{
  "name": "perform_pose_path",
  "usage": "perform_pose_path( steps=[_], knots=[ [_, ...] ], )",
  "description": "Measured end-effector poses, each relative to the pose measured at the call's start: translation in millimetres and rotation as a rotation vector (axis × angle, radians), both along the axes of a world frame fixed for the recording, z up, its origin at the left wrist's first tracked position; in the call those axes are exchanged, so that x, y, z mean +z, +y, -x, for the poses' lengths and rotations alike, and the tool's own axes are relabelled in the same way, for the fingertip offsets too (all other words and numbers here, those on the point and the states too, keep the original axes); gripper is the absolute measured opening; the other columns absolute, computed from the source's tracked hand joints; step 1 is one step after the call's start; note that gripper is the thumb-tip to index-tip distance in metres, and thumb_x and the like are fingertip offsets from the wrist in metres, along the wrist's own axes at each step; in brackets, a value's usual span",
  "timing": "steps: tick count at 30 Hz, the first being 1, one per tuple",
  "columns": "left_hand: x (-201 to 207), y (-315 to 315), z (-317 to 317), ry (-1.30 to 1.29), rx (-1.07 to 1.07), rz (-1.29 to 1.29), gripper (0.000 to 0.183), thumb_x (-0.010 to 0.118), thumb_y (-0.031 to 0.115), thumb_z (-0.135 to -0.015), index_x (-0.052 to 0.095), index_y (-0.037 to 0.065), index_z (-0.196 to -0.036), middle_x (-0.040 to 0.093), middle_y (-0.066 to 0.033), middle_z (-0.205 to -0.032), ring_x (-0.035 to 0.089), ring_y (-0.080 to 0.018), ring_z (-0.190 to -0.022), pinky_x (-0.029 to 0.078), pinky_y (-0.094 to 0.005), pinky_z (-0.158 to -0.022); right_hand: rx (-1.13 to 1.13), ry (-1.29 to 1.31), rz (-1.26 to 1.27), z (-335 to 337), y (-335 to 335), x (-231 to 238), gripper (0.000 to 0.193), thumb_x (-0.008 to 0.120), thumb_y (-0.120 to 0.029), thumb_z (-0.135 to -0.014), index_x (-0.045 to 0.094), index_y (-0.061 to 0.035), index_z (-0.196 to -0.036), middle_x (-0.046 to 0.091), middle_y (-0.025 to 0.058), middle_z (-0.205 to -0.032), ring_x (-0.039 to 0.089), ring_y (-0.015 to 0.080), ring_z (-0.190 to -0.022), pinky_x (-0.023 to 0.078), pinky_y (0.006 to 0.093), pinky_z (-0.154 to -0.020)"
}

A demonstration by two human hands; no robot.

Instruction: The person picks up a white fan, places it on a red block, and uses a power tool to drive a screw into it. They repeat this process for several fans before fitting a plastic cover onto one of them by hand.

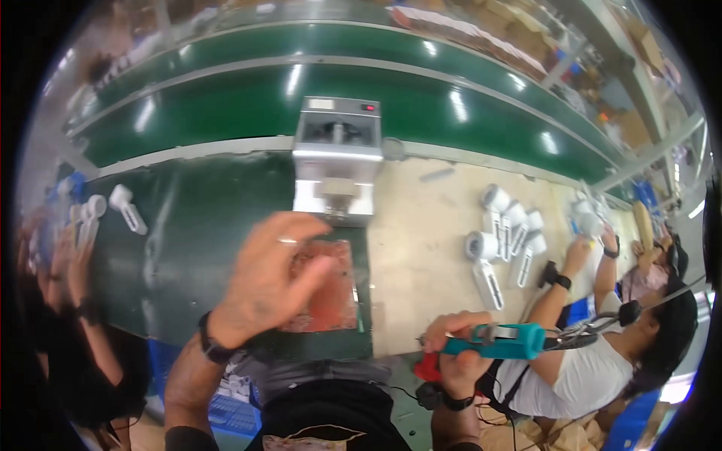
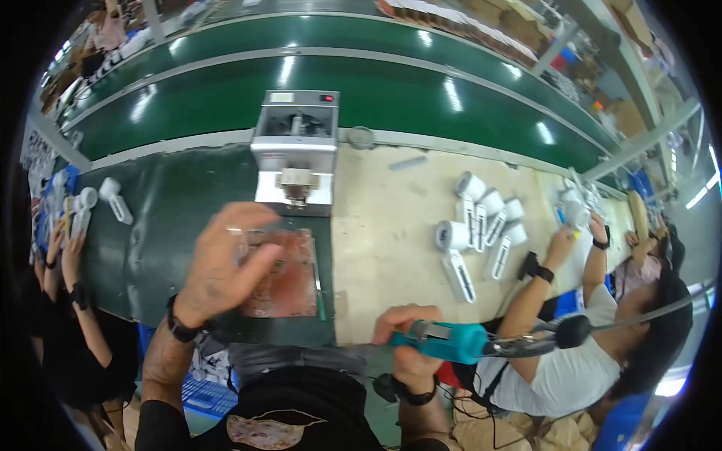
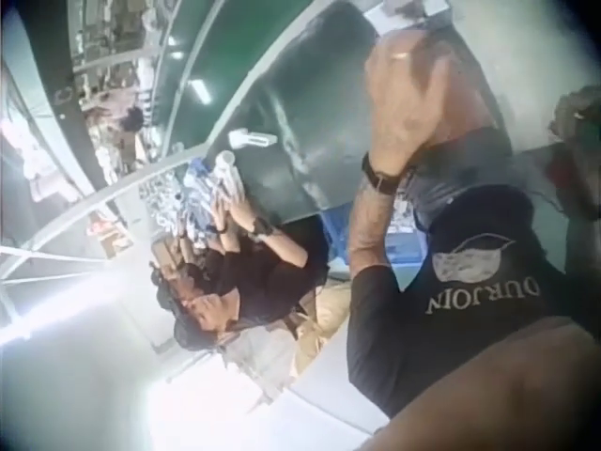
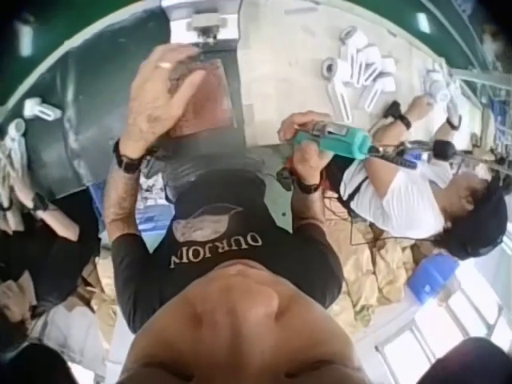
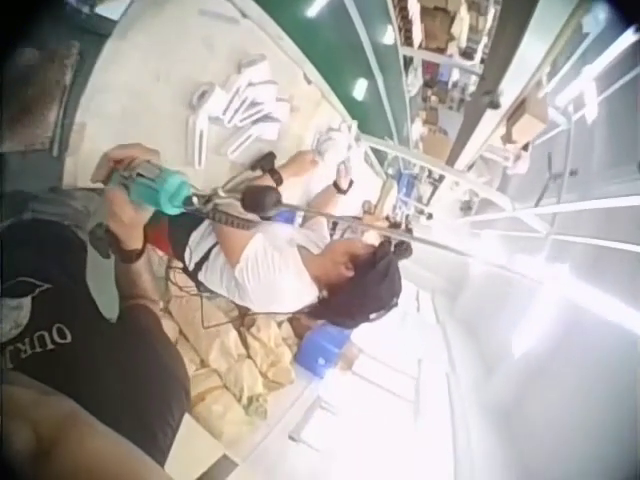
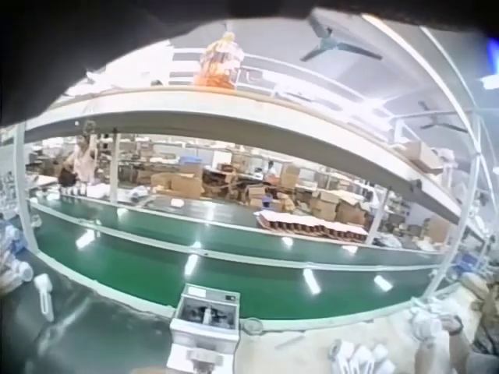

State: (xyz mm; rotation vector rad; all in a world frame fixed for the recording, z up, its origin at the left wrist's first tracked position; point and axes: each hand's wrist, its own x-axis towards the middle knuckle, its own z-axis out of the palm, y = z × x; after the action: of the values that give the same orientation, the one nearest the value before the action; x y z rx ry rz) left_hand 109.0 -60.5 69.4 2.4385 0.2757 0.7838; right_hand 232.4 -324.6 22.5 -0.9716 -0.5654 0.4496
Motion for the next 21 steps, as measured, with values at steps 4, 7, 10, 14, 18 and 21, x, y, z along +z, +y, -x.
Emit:
perform_pose_path(
  steps=[4,7,10,14,18,21],
  knots=[
    [-40.4,-51.5,-111.7,0.020,-0.303,0.206,0.032,0.068,0.026,-0.091,0.060,-0.001,-0.107,0.062,-0.0156,-0.102,0.063,-0.0348,-0.088,0.052,-0.0410,-0.080,-0.003,-0.121,0.105,7.5,-7.3,6.0,0.062,0.072,-0.055,-0.086,0.049,-0.0012,-0.106,0.054,0.0089,-0.070,0.056,0.0223,-0.062,0.045,0.0342,-0.056],
    [-76.4,-88.7,-181.9,-0.287,-0.260,0.044,0.031,0.068,0.031,-0.090,0.061,0.005,-0.106,0.063,-0.0140,-0.097,0.064,-0.0316,-0.080,0.053,-0.0415,-0.075,0.000,-0.139,0.125,14.5,-14.4,7.6,0.063,0.072,-0.055,-0.086,0.049,-0.0007,-0.107,0.055,0.0098,-0.070,0.057,0.0227,-0.062,0.045,0.0338,-0.056],
    [-69.2,-131.7,-199.9,0.082,-0.343,0.093,0.032,0.065,0.033,-0.092,0.061,0.006,-0.109,0.065,-0.0125,-0.091,0.065,-0.0334,-0.081,0.052,-0.0447,-0.074,0.033,-0.069,0.051,16.5,-35.5,1.3,0.050,0.080,-0.032,-0.084,0.059,0.0047,-0.111,0.062,0.0141,-0.081,0.062,0.0236,-0.074,0.052,0.0344,-0.067],
    [-76.7,-171.3,-198.1,0.209,-0.510,-0.155,0.050,0.056,0.039,-0.095,0.057,-0.001,-0.125,0.068,-0.0101,-0.098,0.068,-0.0281,-0.085,0.053,-0.0410,-0.070,-0.006,-0.158,0.149,16.1,-41.1,6.6,0.062,0.073,-0.053,-0.087,0.050,0.0004,-0.108,0.057,0.0114,-0.072,0.058,0.0236,-0.063,0.047,0.0339,-0.055],
    [-90.1,-175.0,-200.4,0.455,-0.549,0.002,0.059,0.048,0.050,-0.099,0.049,0.012,-0.143,0.062,-0.0171,-0.113,0.063,-0.0328,-0.104,0.046,-0.0492,-0.091,-0.037,-0.159,0.162,10.2,-38.0,5.0,0.062,0.074,-0.053,-0.087,0.050,0.0006,-0.108,0.057,0.0114,-0.072,0.058,0.0234,-0.063,0.047,0.0336,-0.055],
    [-91.5,-158.6,-188.1,0.379,-0.424,0.021,0.058,0.048,0.048,-0.099,0.047,0.011,-0.143,0.062,-0.0188,-0.113,0.062,-0.0340,-0.106,0.047,-0.0502,-0.090,-0.022,-0.157,0.187,6.1,-38.4,1.4,0.062,0.074,-0.053,-0.087,0.049,0.0002,-0.109,0.056,0.0114,-0.073,0.058,0.0230,-0.063,0.047,0.0332,-0.056]
  ],
)
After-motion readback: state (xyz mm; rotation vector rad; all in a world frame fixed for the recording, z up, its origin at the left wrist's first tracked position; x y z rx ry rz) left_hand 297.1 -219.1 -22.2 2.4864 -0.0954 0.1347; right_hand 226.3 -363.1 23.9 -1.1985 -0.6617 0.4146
